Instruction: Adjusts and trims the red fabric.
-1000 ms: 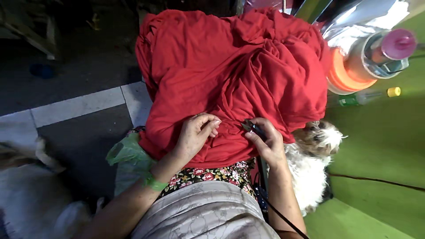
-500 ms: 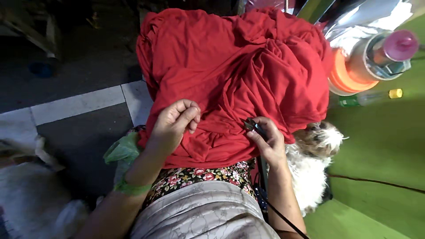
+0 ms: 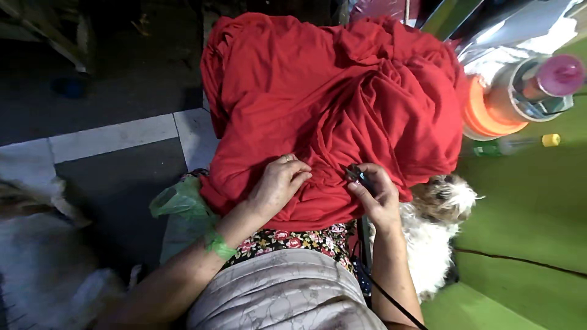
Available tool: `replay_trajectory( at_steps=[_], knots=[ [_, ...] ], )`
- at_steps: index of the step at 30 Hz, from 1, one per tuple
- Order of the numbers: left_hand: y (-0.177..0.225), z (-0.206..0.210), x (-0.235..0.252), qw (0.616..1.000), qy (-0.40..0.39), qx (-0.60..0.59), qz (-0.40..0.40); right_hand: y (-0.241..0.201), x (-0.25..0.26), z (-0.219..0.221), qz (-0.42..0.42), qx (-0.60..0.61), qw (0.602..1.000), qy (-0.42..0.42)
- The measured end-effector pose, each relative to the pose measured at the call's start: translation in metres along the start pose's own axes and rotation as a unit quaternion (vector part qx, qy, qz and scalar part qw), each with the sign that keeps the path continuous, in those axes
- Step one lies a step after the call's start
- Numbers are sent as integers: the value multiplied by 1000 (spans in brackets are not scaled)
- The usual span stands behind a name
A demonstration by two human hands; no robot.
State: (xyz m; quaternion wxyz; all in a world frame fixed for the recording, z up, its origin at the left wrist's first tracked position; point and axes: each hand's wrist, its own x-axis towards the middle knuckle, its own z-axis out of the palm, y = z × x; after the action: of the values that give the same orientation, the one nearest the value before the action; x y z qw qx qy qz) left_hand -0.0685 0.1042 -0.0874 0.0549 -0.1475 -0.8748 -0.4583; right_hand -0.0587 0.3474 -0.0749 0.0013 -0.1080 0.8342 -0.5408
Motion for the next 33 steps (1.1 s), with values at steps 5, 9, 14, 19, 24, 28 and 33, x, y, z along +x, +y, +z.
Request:
replay_trajectory(
  at_steps=[5,9,14,19,24,28,33],
  knots=[
    [3,-8,1,997,-47,-26,-49,1,0,1,-2,9,1000,3],
    [-1,-27,-5,971,-99,-172,-137,2,-1,1,-4,15,1000,3],
    [-10,-35,-7,931,-112,-320,-131,2,-1,1,-7,18,1000,5],
    [-7,-30,-4,912,-82,-385,-118,1,-2,1,4,19,1000,1],
    [12,-16,1,983,-54,-164,-60,1,-1,1,2,19,1000,5],
    [12,7,5,997,-23,-55,52,0,-1,2,2,7,1000,6],
    [7,11,5,996,7,-22,89,-1,-1,2,3,-1,1000,11]
  ],
)
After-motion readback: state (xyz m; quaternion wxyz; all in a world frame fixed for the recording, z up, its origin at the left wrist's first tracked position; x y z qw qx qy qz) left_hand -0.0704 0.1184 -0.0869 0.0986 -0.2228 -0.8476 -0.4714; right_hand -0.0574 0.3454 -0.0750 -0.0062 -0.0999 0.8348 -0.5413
